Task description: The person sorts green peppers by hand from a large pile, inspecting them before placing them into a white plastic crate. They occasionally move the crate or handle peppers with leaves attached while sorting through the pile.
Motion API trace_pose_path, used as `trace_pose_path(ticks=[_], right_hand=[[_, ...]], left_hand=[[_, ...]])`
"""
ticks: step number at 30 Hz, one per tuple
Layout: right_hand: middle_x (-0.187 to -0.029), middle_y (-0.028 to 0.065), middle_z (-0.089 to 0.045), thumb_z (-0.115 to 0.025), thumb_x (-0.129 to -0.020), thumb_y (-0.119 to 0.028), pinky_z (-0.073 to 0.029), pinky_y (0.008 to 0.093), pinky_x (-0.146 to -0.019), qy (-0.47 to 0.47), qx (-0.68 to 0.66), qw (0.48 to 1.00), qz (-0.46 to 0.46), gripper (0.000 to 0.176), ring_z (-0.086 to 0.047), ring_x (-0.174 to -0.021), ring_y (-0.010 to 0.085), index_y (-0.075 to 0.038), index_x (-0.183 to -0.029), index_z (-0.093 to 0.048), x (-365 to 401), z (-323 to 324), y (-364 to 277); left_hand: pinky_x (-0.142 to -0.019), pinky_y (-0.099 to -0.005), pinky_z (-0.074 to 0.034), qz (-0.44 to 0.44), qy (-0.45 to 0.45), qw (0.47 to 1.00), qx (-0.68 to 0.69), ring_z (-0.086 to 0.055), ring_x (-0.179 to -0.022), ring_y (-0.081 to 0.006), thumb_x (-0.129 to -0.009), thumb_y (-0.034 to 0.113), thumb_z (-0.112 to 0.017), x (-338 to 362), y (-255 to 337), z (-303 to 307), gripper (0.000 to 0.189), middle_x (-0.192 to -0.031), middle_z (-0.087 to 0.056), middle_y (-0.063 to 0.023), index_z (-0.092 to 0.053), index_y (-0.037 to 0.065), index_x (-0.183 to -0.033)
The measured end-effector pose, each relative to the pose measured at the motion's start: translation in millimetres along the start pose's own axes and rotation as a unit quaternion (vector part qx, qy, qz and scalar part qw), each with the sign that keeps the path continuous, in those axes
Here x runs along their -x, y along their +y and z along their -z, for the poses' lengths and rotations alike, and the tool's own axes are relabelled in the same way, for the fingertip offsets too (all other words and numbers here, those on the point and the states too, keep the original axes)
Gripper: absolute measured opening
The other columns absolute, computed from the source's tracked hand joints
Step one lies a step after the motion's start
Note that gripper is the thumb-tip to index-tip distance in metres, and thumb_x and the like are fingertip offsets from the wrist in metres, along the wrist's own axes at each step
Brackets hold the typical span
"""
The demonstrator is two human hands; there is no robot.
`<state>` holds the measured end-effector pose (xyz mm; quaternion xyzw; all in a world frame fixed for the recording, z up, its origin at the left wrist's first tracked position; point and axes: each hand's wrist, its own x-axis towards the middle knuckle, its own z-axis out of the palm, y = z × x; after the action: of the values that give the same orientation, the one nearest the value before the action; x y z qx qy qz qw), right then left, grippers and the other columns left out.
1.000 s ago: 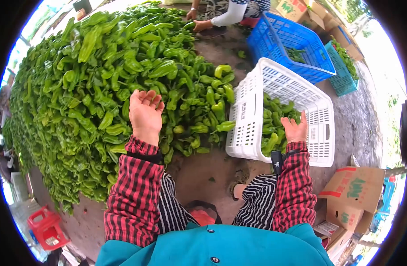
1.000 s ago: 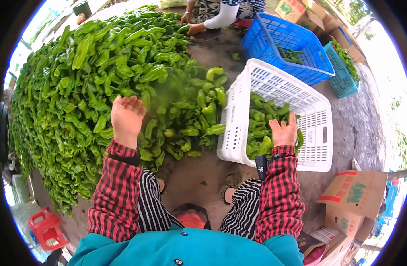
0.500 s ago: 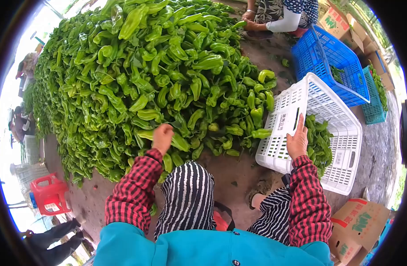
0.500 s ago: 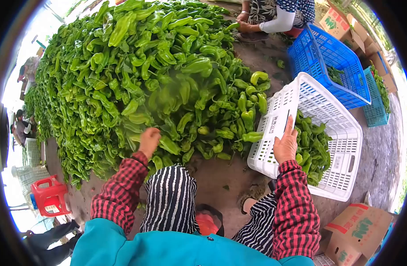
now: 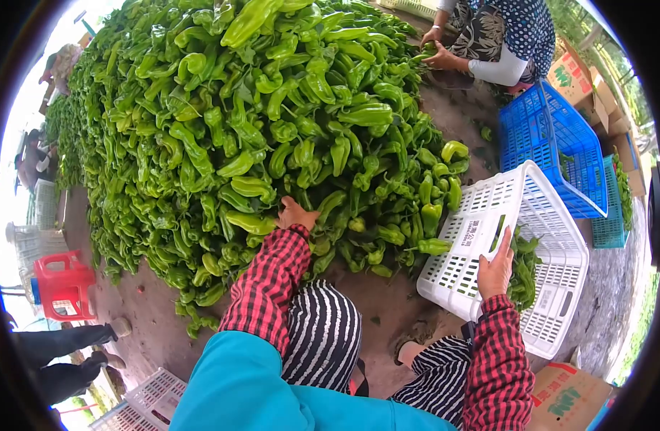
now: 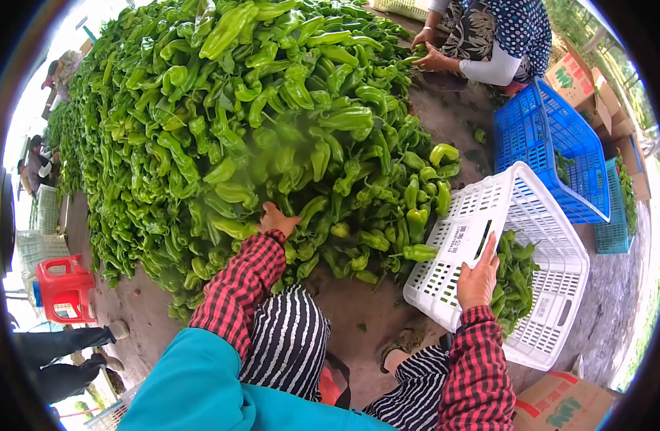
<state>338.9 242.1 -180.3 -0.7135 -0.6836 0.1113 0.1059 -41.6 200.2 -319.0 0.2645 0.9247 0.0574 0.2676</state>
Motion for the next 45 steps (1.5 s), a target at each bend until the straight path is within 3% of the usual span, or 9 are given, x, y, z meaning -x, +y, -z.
trace_pose_path(ticks=[6,13,16,18,20,26,34,40,45], right_hand=[[-0.107,0.0252,-0.042,-0.059,-0.07,0.002,-0.043,0.043,-0.078,0.004,0.005,1.0,0.007,0.091,-0.051,-0.091,0.0392,-0.018,-0.139,-0.004,-0.4,-3.9,5.6],[-0.106,0.0252,-0.043,-0.064,-0.067,-0.003,-0.042,0.0414,-0.08,-0.008,0.017,1.0,-0.013,0.098,-0.051,-0.092,0.0379,-0.019,-0.139,0.0,-2.2,-4.8,6.2],[-0.107,0.0245,-0.044,-0.068,-0.065,-0.007,-0.042,0.0408,-0.081,-0.015,0.011,0.999,-0.027,0.102,-0.048,-0.095,0.0385,-0.017,-0.139,0.001,-5.5,-5.2,4.7],[-0.115,0.0275,-0.04,-0.068,-0.065,-0.013,-0.039,0.0441,-0.087,-0.054,-0.026,0.997,-0.05,0.102,-0.041,-0.108,0.0402,-0.017,-0.139,0.002,-7.1,-4.2,6.2],[-0.129,0.0279,-0.028,-0.067,-0.066,-0.019,-0.03,0.0479,-0.096,-0.015,0.02,1.0,-0.008,0.099,-0.029,-0.12,0.0407,-0.017,-0.139,-0.001,-7.9,-5.3,4.2],[-0.138,0.0216,-0.018,-0.065,-0.068,-0.021,-0.02,0.0452,-0.102,0.071,0.036,0.994,0.08,0.073,-0.022,-0.125,0.04,-0.012,-0.131,-0.029,0.5,14.5,-52.2],[-0.133,0.0228,-0.028,-0.064,-0.071,-0.018,-0.023,0.0428,-0.101,-0.109,-0.208,0.946,0.224,0.058,-0.026,-0.123,0.0388,-0.005,-0.123,-0.041,38.0,29.4,-115.6],[-0.131,0.0214,-0.031,-0.064,-0.072,-0.016,-0.025,0.0419,-0.101,-0.192,-0.28,0.914,0.224,0.056,-0.028,-0.122,0.0378,-0.005,-0.122,-0.041,42.2,15.7,-116.2],[-0.107,0.0145,-0.053,-0.058,-0.082,-0.018,-0.04,0.0285,-0.085,-0.194,-0.419,0.87,0.173,0.034,-0.051,-0.099,0.0212,0.002,-0.109,-0.051,32.9,5.4,-116.5]], left_hand=[[-0.077,-0.026,-0.043,-0.12,-0.14,0.912,0.367,-0.056,-0.082,-0.0176,-0.065,0.013,-0.069,-10.8,-56.5,-13.5,0.045,-0.091,-0.061,-0.0093,-0.055,-0.001,-0.106],[-0.082,-0.046,-0.041,-0.035,-0.401,0.468,0.787,-0.053,-0.09,-0.0238,-0.069,0.01,-0.057,30.9,-86.3,28.3,0.034,-0.099,-0.057,-0.0083,-0.055,0.009,-0.103],[-0.077,-0.0469,-0.044,0.019,-0.401,0.453,0.796,-0.055,-0.089,-0.0239,-0.071,0.011,-0.057,44.8,-105.2,42.2,0.029,-0.098,-0.057,-0.0091,-0.056,0.009,-0.1],[-0.073,-0.0449,-0.046,0.038,-0.32,0.557,0.765,-0.056,-0.085,-0.0233,-0.071,0.011,-0.06,15.0,-131.6,30.6,0.028,-0.097,-0.057,-0.0114,-0.056,0.009,-0.098],[-0.07,-0.0427,-0.047,-0.089,-0.036,0.816,0.569,-0.057,-0.08,-0.0238,-0.071,0.011,-0.063,-5.8,-127.2,53.4,0.029,-0.096,-0.057,-0.0133,-0.055,0.007,-0.098],[-0.099,-0.0391,-0.029,-0.201,0.079,0.975,0.05,-0.029,-0.12,-0.0283,-0.064,0.019,-0.072,-58.1,-77.2,135.2,0.058,-0.133,-0.027,-0.0128,-0.049,0.003,-0.115],[-0.109,-0.0444,-0.013,-0.132,-0.026,0.957,-0.257,-0.015,-0.129,-0.0302,-0.068,0.027,-0.069,-73.7,-21.6,127.9,0.056,-0.142,-0.013,-0.0087,-0.051,0.006,-0.117],[-0.091,-0.0419,-0.039,-0.418,0.067,0.901,0.097,-0.045,-0.109,-0.0277,-0.063,0.013,-0.065,-35.9,-39.3,120.1,0.044,-0.115,-0.05,-0.0122,-0.058,0.004,-0.105],[-0.093,-0.0491,-0.036,-0.234,-0.383,0.516,0.73,-0.047,-0.106,-0.0368,-0.061,0.017,-0.059,53.0,-0.1,139.9,0.047,-0.114,-0.048,-0.0172,-0.054,0.013,-0.108]])
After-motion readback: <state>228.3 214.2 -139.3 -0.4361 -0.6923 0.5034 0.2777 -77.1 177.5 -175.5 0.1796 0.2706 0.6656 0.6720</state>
